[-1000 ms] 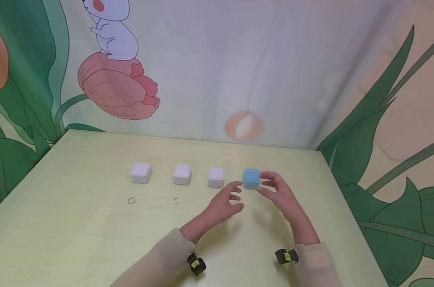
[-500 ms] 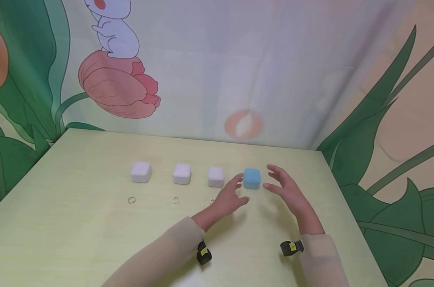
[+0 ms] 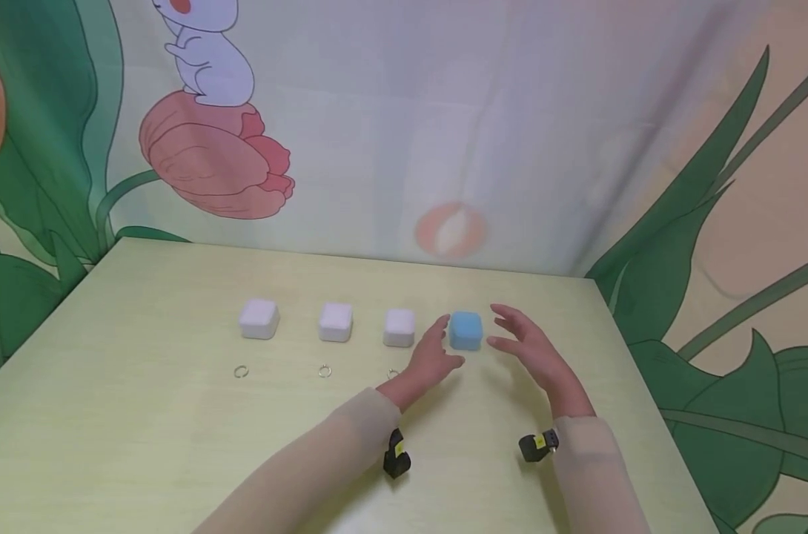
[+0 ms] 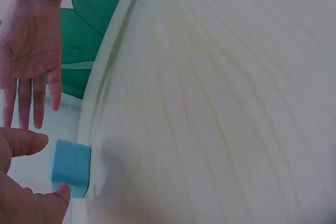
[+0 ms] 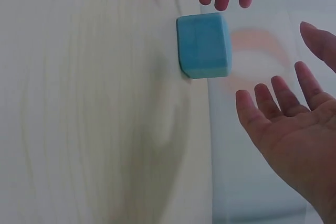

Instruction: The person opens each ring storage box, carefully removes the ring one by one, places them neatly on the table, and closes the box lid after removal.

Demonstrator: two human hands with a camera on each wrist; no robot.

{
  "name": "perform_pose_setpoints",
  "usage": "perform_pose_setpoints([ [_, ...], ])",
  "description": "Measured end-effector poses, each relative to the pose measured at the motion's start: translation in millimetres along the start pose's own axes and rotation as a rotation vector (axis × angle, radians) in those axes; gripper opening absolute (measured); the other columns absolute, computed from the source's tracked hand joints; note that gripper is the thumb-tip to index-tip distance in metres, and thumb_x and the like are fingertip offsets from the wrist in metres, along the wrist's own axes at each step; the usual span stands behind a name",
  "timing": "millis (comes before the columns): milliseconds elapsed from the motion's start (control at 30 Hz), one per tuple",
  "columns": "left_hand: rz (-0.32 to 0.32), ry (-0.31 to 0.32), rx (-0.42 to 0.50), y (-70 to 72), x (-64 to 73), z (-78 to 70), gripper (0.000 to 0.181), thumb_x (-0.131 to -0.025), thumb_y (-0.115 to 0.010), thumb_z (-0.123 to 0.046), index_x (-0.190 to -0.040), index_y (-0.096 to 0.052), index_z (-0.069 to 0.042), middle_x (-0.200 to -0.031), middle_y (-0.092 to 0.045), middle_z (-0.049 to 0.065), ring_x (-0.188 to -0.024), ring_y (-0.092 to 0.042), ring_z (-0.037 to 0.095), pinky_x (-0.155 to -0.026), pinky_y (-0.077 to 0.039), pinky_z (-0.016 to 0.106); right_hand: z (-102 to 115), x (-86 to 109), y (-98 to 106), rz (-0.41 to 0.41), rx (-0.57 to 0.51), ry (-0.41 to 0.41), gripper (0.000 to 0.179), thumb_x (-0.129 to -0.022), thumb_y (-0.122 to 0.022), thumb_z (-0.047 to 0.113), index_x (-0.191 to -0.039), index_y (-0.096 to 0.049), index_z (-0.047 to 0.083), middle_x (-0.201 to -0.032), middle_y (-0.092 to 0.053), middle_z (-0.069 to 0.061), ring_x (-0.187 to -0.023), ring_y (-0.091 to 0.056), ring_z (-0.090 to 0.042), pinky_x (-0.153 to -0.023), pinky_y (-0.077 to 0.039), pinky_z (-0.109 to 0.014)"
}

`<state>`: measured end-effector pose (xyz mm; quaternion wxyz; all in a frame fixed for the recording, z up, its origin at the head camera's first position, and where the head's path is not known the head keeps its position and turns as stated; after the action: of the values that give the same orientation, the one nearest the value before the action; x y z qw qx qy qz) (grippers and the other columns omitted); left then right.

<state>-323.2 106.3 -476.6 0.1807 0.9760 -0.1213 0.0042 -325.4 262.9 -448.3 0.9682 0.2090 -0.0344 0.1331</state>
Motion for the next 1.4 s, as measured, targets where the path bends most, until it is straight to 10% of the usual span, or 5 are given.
perform_pose_setpoints([
  [767, 0.052, 0.058, -0.031, -3.9, -36.3, 30.5, 0.085, -0.079, -0.065, 0.009, -0.157, -0.032, 0.001, -0.158, -0.045, 0.024, -0.148, -0.046, 0.036, -0.12, -0.043, 0.045, -42.6, -43.9, -14.6, 0.101, 0.02, -0.097, 0.079, -0.099, -0.06, 0.004, -0.162, -0.013, -0.002, -0.17, -0.012, -0.027, -0.157, -0.018, -0.049, -0.124, -0.029, -0.059],
  [1400, 0.096, 0.03, -0.122, -5.7, -32.6, 19.3, 0.078, -0.087, -0.066, 0.004, -0.157, -0.031, 0.003, -0.161, -0.043, 0.022, -0.15, -0.042, 0.034, -0.126, -0.034, 0.044, -42.7, -49.9, -24.8, 0.128, 0.095, -0.06, 0.072, -0.101, -0.059, 0.006, -0.161, -0.02, -0.001, -0.167, -0.02, -0.031, -0.154, -0.021, -0.053, -0.125, -0.023, -0.066],
])
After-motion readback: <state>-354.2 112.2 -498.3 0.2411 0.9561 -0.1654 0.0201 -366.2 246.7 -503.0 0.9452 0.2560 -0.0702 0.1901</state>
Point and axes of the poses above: each hand's wrist, its own x-axis away from the middle knuckle, its own y-axis out of the back of the hand, z = x × y, the point moved 9 cm from there along -x, towards the middle knuckle
